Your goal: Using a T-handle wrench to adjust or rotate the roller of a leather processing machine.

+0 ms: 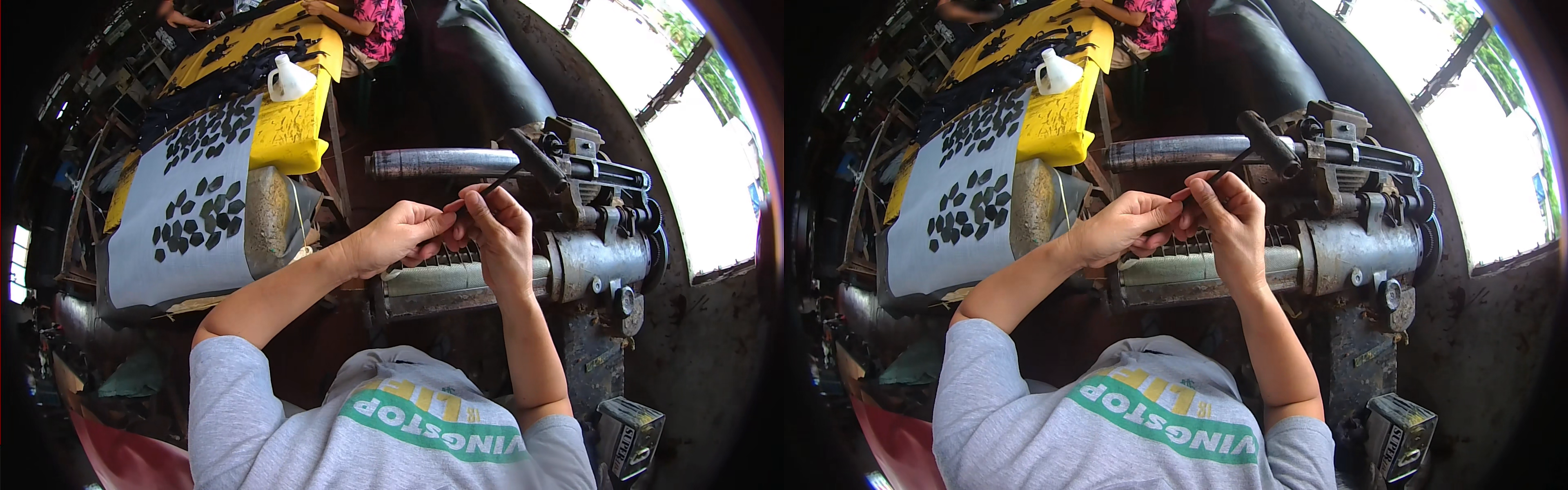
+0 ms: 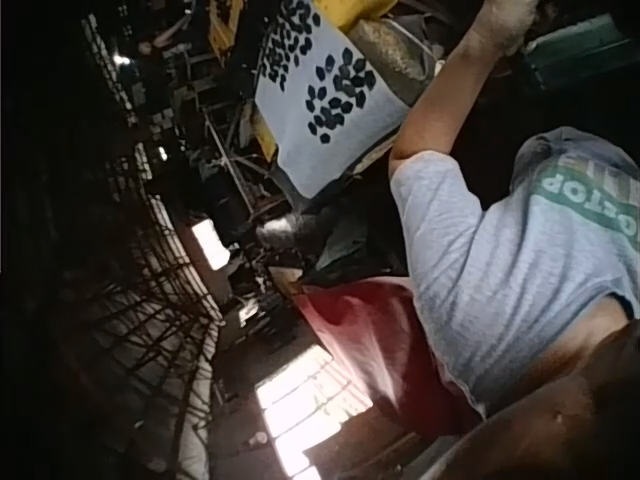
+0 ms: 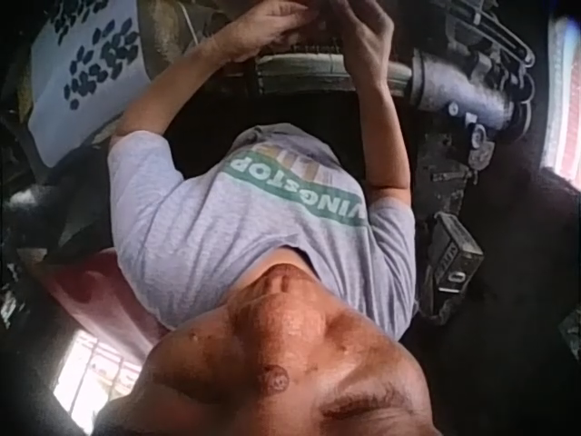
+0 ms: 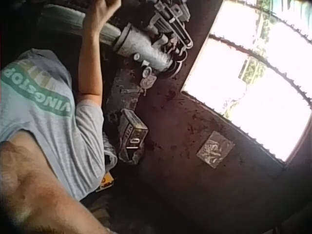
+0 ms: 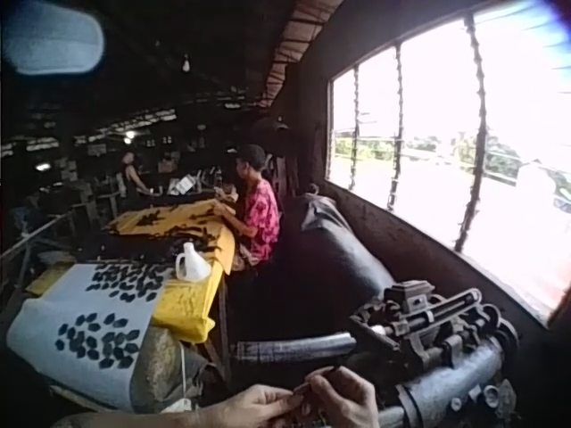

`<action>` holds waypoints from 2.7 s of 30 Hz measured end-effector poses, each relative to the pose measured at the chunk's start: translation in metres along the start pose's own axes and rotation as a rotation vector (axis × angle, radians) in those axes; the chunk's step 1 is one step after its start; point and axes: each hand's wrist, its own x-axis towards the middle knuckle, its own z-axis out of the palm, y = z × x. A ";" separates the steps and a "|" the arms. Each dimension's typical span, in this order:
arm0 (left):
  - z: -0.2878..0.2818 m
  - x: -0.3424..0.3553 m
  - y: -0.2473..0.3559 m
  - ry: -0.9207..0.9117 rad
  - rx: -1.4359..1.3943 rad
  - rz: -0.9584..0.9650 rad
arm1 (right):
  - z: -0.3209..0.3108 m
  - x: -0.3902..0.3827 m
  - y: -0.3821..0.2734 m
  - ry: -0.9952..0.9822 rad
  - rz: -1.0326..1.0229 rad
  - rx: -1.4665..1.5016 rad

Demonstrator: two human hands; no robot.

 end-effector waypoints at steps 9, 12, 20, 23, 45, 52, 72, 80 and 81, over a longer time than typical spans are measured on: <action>-0.010 0.001 -0.006 -0.117 -0.212 -0.148 | -0.004 0.002 0.008 0.085 0.045 -0.041; 0.001 0.003 -0.003 -0.004 0.039 -0.030 | -0.001 0.002 0.002 0.112 0.048 -0.101; 0.000 -0.008 -0.001 0.092 0.144 0.060 | 0.000 0.002 -0.017 -0.117 0.006 -0.046; 0.001 -0.008 -0.006 0.101 0.036 0.090 | -0.010 0.005 -0.012 -0.221 0.022 0.049; 0.001 -0.025 0.002 0.017 0.129 0.022 | -0.007 -0.007 -0.009 -0.173 -0.025 0.033; 0.011 -0.026 0.004 0.196 0.089 0.144 | -0.002 -0.007 -0.006 -0.047 -0.111 -0.074; 0.002 -0.029 -0.003 0.080 0.471 0.273 | -0.001 -0.010 -0.011 -0.062 -0.093 -0.108; 0.009 -0.032 0.002 0.267 0.525 0.212 | 0.003 -0.012 -0.013 -0.093 -0.136 -0.163; 0.008 -0.032 0.003 0.223 0.527 0.236 | 0.007 -0.014 -0.017 -0.123 -0.123 -0.145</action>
